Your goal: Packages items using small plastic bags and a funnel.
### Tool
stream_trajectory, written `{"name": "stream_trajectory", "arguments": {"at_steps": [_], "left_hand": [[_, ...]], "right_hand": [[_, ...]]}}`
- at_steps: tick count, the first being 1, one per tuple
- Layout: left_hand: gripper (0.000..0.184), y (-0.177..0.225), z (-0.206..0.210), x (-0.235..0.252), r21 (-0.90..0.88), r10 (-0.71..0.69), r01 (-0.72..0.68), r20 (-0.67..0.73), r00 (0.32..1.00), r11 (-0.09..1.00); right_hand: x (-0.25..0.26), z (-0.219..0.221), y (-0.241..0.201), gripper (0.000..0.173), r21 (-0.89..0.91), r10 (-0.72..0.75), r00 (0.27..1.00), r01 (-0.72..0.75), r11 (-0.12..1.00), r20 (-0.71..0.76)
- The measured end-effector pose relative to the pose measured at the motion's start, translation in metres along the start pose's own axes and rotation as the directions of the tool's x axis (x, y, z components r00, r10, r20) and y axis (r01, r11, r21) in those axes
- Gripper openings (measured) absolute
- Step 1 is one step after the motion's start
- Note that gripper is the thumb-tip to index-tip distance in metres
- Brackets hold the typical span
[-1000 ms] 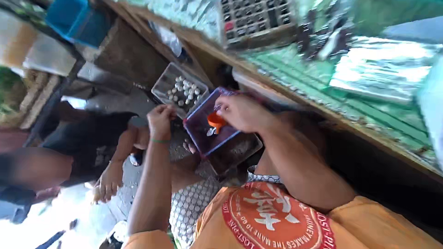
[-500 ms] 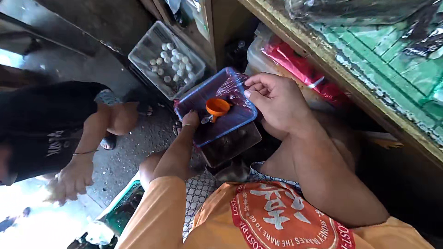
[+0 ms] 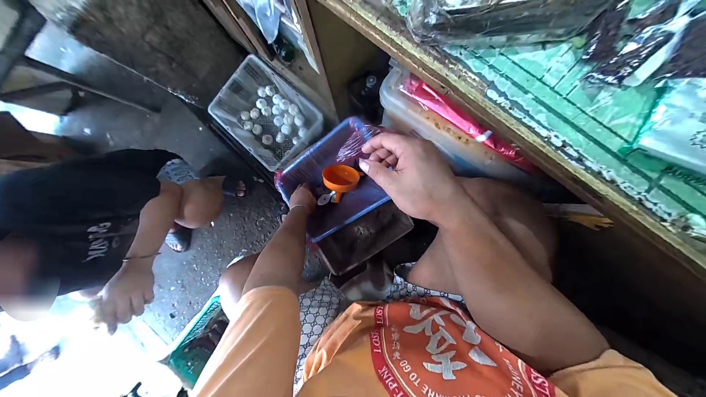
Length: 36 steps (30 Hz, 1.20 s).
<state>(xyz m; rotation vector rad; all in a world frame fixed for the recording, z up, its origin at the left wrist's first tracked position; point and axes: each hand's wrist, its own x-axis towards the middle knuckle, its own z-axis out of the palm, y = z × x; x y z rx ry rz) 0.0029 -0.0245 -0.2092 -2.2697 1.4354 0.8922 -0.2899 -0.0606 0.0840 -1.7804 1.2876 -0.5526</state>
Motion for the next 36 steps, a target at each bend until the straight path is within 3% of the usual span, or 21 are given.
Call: {"name": "stream_trajectory", "arguments": {"at_steps": [2, 5, 9, 13, 15, 17, 19, 21, 24, 27, 31, 36], "left_hand": [[0.051, 0.004, 0.010, 0.003, -0.035, -0.046, 0.045, -0.004, 0.999, 0.998], [0.030, 0.019, 0.001, -0.013, -0.161, -0.098, 0.093, -0.023, 0.995, 0.982], [0.029, 0.009, -0.012, -0.039, -0.380, -0.068, 0.024, -0.101, 0.993, 0.925], [0.022, -0.003, -0.044, -0.091, -0.641, 0.010, -0.132, -0.190, 0.982, 0.756], [0.029, -0.001, -0.068, -0.131, -0.686, 0.101, -0.224, -0.216, 0.971, 0.692], [0.037, 0.007, -0.099, -0.171, -0.705, 0.199, -0.312, -0.240, 0.950, 0.637], [0.025, 0.017, -0.126, -0.211, -0.753, 0.299, -0.387, -0.261, 0.918, 0.531], [0.019, 0.031, -0.141, -0.237, -0.819, 0.405, -0.445, -0.292, 0.867, 0.363], [0.016, 0.041, -0.155, -0.257, -0.841, 0.451, -0.482, -0.341, 0.825, 0.244], [0.011, 0.041, -0.163, -0.266, -0.851, 0.471, -0.462, -0.310, 0.826, 0.249], [0.007, 0.031, -0.164, -0.271, -0.821, 0.468, -0.457, -0.272, 0.841, 0.343], [0.017, 0.021, -0.159, -0.275, -0.842, 0.385, -0.495, -0.393, 0.835, 0.215]], "right_hand": [[0.001, 0.004, 0.002, 0.019, -0.010, -0.006, 1.000, 0.006, 1.000, 0.000], [0.005, 0.000, 0.003, 0.019, -0.011, 0.000, 1.000, 0.000, 1.000, -0.003], [0.010, 0.003, 0.000, 0.018, 0.019, -0.034, 0.999, 0.034, 0.999, -0.016], [0.013, 0.012, 0.000, 0.017, 0.003, -0.074, 0.997, 0.074, 0.997, -0.030], [0.010, 0.020, 0.000, 0.021, 0.090, -0.123, 0.992, 0.125, 0.988, -0.026], [0.007, 0.029, -0.005, 0.030, 0.263, -0.174, 0.984, 0.155, 0.952, 0.049], [-0.001, 0.041, -0.010, 0.042, 0.410, -0.236, 0.943, 0.124, 0.904, 0.235], [-0.007, 0.047, -0.013, 0.043, 0.412, -0.256, 0.879, 0.076, 0.908, 0.402], [-0.009, 0.044, -0.014, 0.029, 0.351, -0.267, 0.862, 0.113, 0.929, 0.431], [-0.008, 0.029, -0.011, 0.008, 0.326, -0.298, 0.868, 0.170, 0.930, 0.397], [-0.006, 0.011, -0.006, 0.009, 0.307, -0.311, 0.907, 0.221, 0.926, 0.284], [-0.002, 0.005, -0.008, 0.009, 0.316, -0.309, 0.926, 0.233, 0.920, 0.217]]}}
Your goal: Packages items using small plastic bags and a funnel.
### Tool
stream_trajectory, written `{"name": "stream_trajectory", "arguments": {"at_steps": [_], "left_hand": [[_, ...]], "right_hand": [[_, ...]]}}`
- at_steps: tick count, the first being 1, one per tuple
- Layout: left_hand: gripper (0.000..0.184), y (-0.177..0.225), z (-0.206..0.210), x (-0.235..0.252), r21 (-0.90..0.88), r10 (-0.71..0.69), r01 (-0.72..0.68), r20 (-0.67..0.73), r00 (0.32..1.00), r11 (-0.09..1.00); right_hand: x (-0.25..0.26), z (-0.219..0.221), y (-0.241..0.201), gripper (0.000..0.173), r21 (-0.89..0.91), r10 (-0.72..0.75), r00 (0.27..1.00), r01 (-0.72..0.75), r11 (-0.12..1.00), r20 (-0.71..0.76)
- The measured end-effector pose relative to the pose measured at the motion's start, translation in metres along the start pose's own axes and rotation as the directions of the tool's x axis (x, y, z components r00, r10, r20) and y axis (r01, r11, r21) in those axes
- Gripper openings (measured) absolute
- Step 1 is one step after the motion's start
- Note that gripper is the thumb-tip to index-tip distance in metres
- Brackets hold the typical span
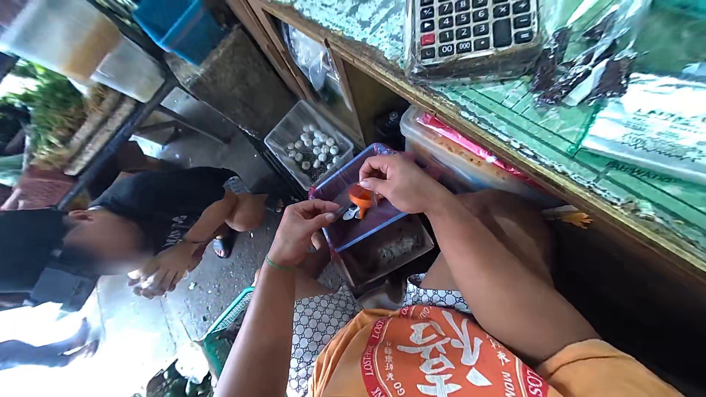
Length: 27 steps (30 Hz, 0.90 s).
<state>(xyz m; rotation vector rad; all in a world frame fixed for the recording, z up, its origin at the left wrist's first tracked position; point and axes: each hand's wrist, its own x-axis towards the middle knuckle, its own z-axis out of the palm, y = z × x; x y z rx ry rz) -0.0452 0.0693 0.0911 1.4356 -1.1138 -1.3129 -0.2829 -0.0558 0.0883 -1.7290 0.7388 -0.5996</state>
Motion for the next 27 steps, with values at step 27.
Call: {"name": "stream_trajectory", "arguments": {"at_steps": [27], "left_hand": [[0.020, -0.107, -0.083, 0.092, -0.332, 0.155, -0.199, -0.155, 0.976, 0.922]], "right_hand": [[0.118, 0.115, 0.030, 0.009, -0.175, 0.250, 0.967, -0.237, 0.956, 0.056]]}}
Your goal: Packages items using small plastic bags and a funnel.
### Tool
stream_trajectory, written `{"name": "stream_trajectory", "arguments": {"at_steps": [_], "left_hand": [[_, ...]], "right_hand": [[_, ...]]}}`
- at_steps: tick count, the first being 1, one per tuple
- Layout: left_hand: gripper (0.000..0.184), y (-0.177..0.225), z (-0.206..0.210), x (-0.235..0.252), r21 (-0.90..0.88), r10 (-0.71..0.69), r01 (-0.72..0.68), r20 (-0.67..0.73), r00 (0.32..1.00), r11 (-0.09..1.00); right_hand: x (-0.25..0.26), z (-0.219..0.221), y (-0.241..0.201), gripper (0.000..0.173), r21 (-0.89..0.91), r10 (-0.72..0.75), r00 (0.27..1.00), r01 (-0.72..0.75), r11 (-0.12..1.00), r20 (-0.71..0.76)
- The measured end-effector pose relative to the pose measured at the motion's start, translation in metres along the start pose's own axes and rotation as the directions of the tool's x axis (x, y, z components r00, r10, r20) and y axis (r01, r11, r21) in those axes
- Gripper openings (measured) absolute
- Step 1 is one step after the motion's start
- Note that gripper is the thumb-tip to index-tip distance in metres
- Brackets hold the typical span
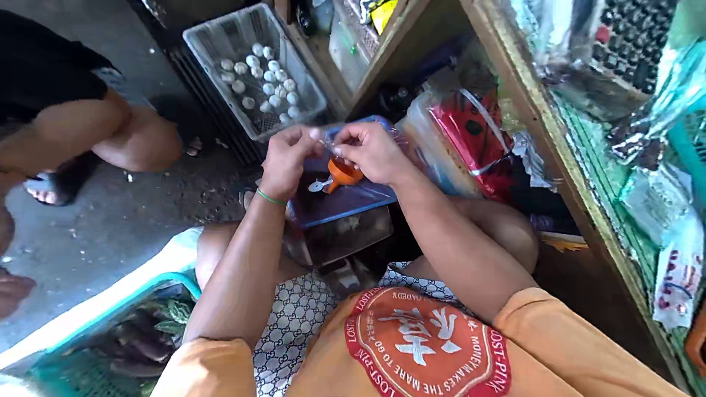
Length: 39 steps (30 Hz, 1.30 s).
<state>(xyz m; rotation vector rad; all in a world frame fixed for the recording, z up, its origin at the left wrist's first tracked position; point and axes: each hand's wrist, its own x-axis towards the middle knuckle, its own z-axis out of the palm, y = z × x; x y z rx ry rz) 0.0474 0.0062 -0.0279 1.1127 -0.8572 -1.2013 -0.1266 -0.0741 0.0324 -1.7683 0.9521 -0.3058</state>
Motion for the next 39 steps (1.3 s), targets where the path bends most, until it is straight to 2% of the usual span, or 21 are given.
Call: {"name": "stream_trajectory", "arguments": {"at_steps": [2, 5, 7, 8, 10, 12, 13, 15, 17, 22, 24, 26, 28, 31, 33, 36, 39], "left_hand": [[0.020, -0.003, -0.007, 0.000, -0.071, -0.005, 0.002, -0.038, 0.999, 0.997], [0.006, -0.009, -0.011, 0.000, -0.066, 0.037, -0.053, -0.217, 0.976, 0.996], [0.011, -0.014, -0.017, 0.001, -0.065, 0.016, -0.037, -0.290, 0.957, 0.997], [0.013, -0.014, -0.023, 0.001, -0.061, -0.001, -0.017, -0.292, 0.956, 0.998], [0.013, -0.011, -0.035, 0.000, -0.061, -0.012, -0.004, -0.273, 0.962, 0.998], [0.006, -0.007, -0.042, 0.001, -0.083, -0.016, -0.008, -0.283, 0.959, 0.997], [0.005, -0.005, -0.044, 0.003, -0.101, -0.020, -0.010, -0.291, 0.957, 0.995], [0.007, -0.001, -0.037, 0.007, -0.128, -0.029, -0.010, -0.302, 0.953, 0.992], [0.010, -0.001, -0.023, 0.013, -0.146, -0.025, -0.019, -0.296, 0.955, 0.989], [0.006, -0.010, -0.009, 0.021, -0.126, -0.065, 0.034, -0.256, 0.964, 0.991], [0.012, -0.008, -0.009, 0.017, -0.119, -0.104, 0.081, -0.207, 0.973, 0.990], [0.019, -0.006, -0.006, 0.009, -0.081, -0.093, 0.078, -0.202, 0.975, 0.994], [0.024, -0.003, 0.001, -0.006, 0.038, -0.043, 0.052, -0.215, 0.976, 0.998], [0.017, -0.004, 0.013, -0.021, 0.196, 0.037, 0.011, -0.240, 0.970, 0.981], [0.012, -0.006, 0.022, -0.026, 0.232, 0.067, -0.011, -0.236, 0.969, 0.973], [0.011, -0.001, 0.034, -0.031, 0.239, 0.097, -0.043, -0.222, 0.970, 0.970], [0.012, 0.006, 0.042, -0.035, 0.274, 0.139, -0.076, -0.217, 0.966, 0.959]], "right_hand": [[0.014, 0.019, 0.003, 0.008, 0.002, -0.041, 0.996, 0.041, 0.999, -0.079], [0.025, 0.045, 0.009, 0.008, 0.130, -0.045, 0.992, 0.060, 0.990, -0.117], [0.026, 0.053, 0.020, 0.014, 0.226, 0.016, 0.991, 0.014, 0.974, -0.132], [0.026, 0.054, 0.031, 0.021, 0.207, 0.075, 0.986, -0.043, 0.977, -0.151], [0.021, 0.050, 0.068, 0.039, -0.020, 0.245, 0.945, -0.256, 0.967, -0.217], [0.009, 0.050, 0.114, 0.055, -0.207, 0.424, 0.881, -0.464, 0.861, -0.210], [0.004, 0.054, 0.137, 0.054, -0.266, 0.485, 0.857, -0.515, 0.815, -0.173], [-0.004, 0.061, 0.167, 0.038, -0.348, 0.530, 0.841, -0.532, 0.772, -0.110], [-0.012, 0.063, 0.165, 0.029, -0.390, 0.514, 0.851, -0.513, 0.765, -0.111], [-0.042, 0.038, 0.112, 0.026, -0.430, 0.354, 0.906, -0.422, 0.798, -0.232], [-0.053, 0.018, 0.093, 0.025, -0.407, 0.316, 0.915, -0.396, 0.823, -0.251], [-0.060, 0.000, 0.071, 0.024, -0.356, 0.259, 0.921, -0.356, 0.864, -0.293], [-0.068, -0.017, 0.048, 0.024, -0.288, 0.212, 0.924, -0.308, 0.907, -0.319], [-0.079, -0.040, 0.026, 0.022, -0.141, 0.098, 0.926, -0.159, 0.977, -0.363], [-0.086, -0.050, 0.023, 0.021, 0.042, 0.050, 0.910, -0.037, 0.998, -0.412], [-0.092, -0.058, 0.023, 0.022, 0.397, 0.113, 0.895, 0.076, 0.915, -0.432], [-0.096, -0.059, 0.023, 0.023, 0.598, 0.187, 0.911, 0.079, 0.797, -0.369]]}}
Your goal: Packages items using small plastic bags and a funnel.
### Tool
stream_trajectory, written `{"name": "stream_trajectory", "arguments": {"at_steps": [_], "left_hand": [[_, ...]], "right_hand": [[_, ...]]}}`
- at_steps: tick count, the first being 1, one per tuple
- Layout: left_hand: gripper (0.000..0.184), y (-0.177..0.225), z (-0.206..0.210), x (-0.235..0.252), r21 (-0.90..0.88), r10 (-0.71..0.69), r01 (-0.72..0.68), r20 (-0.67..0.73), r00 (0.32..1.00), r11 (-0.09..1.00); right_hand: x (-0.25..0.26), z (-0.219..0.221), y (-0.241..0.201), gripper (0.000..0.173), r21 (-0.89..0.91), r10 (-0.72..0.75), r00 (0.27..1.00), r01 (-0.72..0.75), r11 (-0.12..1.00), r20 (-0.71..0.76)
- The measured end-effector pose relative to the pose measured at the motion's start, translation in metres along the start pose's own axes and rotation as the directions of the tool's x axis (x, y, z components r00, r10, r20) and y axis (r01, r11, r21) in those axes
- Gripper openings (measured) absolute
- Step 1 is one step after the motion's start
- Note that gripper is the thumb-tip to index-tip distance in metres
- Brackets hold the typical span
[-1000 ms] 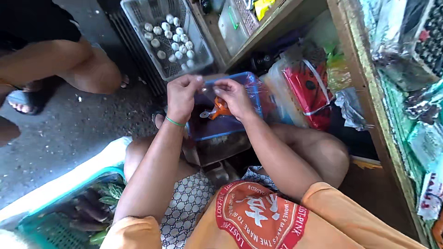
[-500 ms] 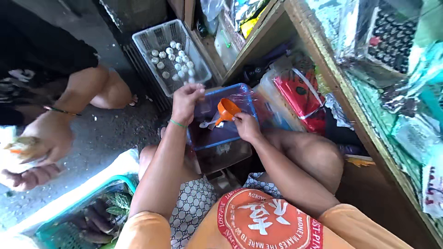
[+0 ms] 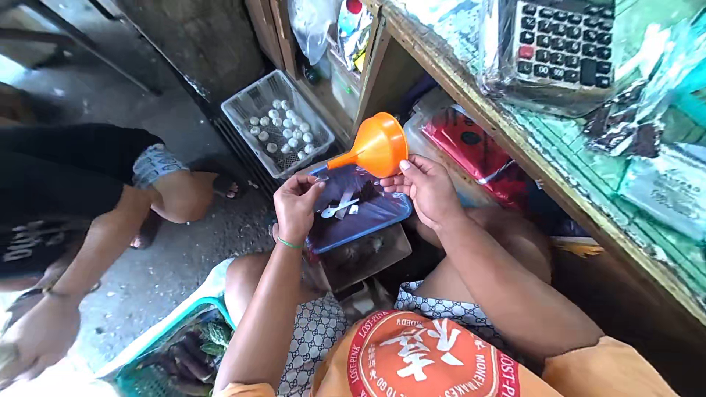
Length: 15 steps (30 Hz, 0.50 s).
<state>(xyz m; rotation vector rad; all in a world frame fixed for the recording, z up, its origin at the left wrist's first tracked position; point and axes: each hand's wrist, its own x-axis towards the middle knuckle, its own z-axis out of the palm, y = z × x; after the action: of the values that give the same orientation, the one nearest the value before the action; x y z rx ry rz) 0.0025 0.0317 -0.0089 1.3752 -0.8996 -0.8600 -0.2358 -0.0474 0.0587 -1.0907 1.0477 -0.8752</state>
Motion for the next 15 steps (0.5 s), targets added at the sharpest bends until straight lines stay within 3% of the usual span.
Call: {"name": "stream_trajectory", "arguments": {"at_steps": [15], "left_hand": [[0.015, 0.042, -0.001, -0.013, 0.073, 0.081, -0.080, -0.009, 0.997, 0.994]], "right_hand": [[-0.004, -0.001, -0.004, 0.024, 0.016, 0.024, 0.998, -0.025, 1.000, 0.055]]}}
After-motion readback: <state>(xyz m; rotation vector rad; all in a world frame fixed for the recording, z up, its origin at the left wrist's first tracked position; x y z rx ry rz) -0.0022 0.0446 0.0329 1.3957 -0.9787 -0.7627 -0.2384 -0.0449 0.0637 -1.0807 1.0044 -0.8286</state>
